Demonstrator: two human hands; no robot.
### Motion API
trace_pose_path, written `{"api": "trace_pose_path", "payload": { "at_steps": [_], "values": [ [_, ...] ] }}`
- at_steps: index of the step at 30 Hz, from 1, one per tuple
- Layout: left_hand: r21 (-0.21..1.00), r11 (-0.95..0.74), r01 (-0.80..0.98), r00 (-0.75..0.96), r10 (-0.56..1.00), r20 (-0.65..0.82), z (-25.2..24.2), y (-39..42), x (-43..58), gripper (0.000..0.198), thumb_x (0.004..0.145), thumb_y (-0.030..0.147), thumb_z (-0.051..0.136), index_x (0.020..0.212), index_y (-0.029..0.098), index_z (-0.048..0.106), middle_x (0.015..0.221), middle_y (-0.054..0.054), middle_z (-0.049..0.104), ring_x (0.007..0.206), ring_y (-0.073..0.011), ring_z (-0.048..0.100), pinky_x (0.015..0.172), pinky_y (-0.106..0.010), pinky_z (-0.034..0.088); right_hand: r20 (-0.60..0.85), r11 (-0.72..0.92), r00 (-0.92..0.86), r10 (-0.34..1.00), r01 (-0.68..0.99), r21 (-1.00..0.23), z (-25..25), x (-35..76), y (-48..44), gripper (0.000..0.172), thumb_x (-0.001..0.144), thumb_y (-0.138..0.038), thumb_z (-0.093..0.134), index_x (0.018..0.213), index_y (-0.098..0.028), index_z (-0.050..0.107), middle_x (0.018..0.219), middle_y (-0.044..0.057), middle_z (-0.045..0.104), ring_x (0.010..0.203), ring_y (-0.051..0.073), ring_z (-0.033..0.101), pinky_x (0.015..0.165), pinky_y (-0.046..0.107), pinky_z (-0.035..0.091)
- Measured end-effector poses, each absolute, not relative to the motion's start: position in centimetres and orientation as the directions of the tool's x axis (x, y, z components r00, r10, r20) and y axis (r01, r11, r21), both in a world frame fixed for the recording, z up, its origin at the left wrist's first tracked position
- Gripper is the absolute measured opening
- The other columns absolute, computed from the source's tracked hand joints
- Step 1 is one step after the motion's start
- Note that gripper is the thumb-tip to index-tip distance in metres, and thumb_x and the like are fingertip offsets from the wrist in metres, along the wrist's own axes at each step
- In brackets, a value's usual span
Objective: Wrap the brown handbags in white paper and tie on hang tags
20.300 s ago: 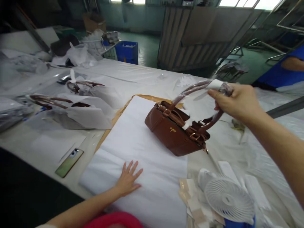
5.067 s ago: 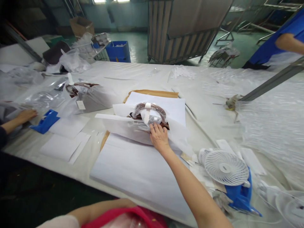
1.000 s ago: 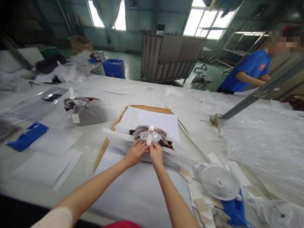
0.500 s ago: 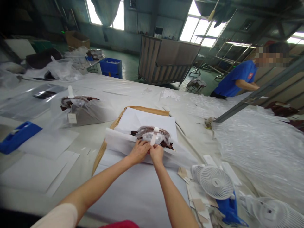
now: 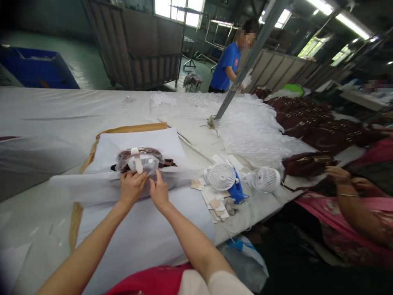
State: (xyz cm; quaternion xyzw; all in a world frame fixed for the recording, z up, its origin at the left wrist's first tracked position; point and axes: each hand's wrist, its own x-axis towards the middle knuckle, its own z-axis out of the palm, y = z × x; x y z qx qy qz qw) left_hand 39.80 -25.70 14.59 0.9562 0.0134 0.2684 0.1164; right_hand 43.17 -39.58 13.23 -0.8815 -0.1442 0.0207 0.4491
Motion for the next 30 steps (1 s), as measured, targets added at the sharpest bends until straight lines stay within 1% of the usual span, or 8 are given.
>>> {"api": "trace_pose_path", "payload": {
  "at_steps": [3,5,9,14,20,24,28,30],
  "values": [
    [0.223,-0.975,-0.008,0.842,0.114,0.528,14.2,-26.0,40.2,0.027,0.095,0.033,0.047,0.107,0.024,0.070,0.099,-0.009,0.071,0.098,-0.0265,0.055,0.093,-0.045,0.029,0.095,-0.742,0.974,0.208,0.220,-0.633,10.6,42.9,-47.4,0.044,0.095,-0.038,0.042,0.135,-0.020,0.050,0.081,0.003,0.069,0.071,0.017,0.064,0.072,0.026,0.047],
    [0.219,-0.976,-0.008,0.837,0.113,0.535,13.8,-26.0,40.3,0.028,0.094,0.034,0.048,0.108,0.025,0.070,0.101,-0.009,0.070,0.098,-0.0266,0.054,0.093,-0.045,0.029,0.045,-0.864,0.990,0.134,0.139,-0.484,8.9,43.6,-53.9,0.042,0.097,-0.036,0.036,0.129,-0.017,0.056,0.098,0.008,0.070,0.088,0.018,0.065,0.084,0.027,0.046],
    [0.142,-0.990,0.007,0.825,0.086,0.558,13.1,-25.8,40.6,0.027,0.093,0.038,0.051,0.107,0.026,0.071,0.109,-0.009,0.069,0.095,-0.0260,0.055,0.089,-0.042,0.030,-0.021,-0.941,1.000,0.020,0.012,-0.339,5.7,46.2,-64.2,0.048,0.091,-0.029,0.046,0.133,-0.006,0.050,0.135,0.022,0.050,0.127,0.030,0.045,0.104,0.042,0.034],
    [0.101,-0.995,0.022,0.823,0.076,0.563,13.1,-26.0,41.1,0.025,0.092,0.037,0.054,0.106,0.025,0.070,0.116,-0.005,0.068,0.094,-0.0252,0.055,0.089,-0.041,0.031,-0.127,-0.964,0.990,0.059,0.023,-0.266,2.5,47.9,-67.6,0.043,0.087,-0.022,0.050,0.128,-0.010,0.054,0.141,0.020,0.045,0.133,0.031,0.038,0.104,0.046,0.033],
    [0.145,-0.989,0.021,0.803,0.103,0.586,15.2,-27.8,40.1,0.046,0.089,0.041,0.058,0.129,0.018,0.056,0.125,-0.013,0.062,0.112,-0.0303,0.053,0.103,-0.048,0.027,-0.080,-0.927,0.980,0.180,0.142,-0.347,4.0,47.8,-68.7,0.033,0.092,-0.017,0.040,0.115,-0.011,0.062,0.125,0.019,0.060,0.119,0.028,0.053,0.105,0.047,0.029],
    [0.362,-0.921,-0.141,0.768,0.129,0.627,17.1,-33.2,38.7,0.057,0.087,0.034,0.062,0.140,0.023,0.043,0.136,-0.013,0.054,0.123,-0.0276,0.048,0.106,-0.045,0.029,-0.051,-0.870,0.971,0.233,0.184,-0.457,8.6,47.7,-68.5,0.037,0.097,-0.029,0.034,0.110,-0.011,0.064,0.109,0.015,0.068,0.099,0.023,0.063,0.091,0.034,0.043],
    [0.718,-0.642,-0.270,0.952,-0.066,0.299,17.5,-40.0,40.0,0.095,0.070,0.057,0.073,0.147,0.019,0.030,0.144,-0.017,0.043,0.134,-0.0322,0.035,0.109,-0.047,0.028,-0.163,-0.615,0.909,0.384,0.121,-0.779,14.7,47.0,-65.6,0.041,0.093,-0.048,0.043,0.103,-0.015,0.066,0.094,0.007,0.070,0.085,0.019,0.064,0.072,0.026,0.048],
    [0.872,-0.444,-0.208,0.963,-0.252,0.101,16.7,-42.0,40.9,0.088,0.070,0.059,0.072,0.142,0.019,0.040,0.133,-0.015,0.055,0.126,-0.0301,0.045,0.106,-0.043,0.033,-0.216,-0.458,0.866,0.450,0.017,-0.889,17.1,46.6,-64.0,0.041,0.089,-0.051,0.050,0.099,-0.015,0.067,0.087,0.006,0.068,0.078,0.019,0.063,0.065,0.025,0.047]
  ]
}}
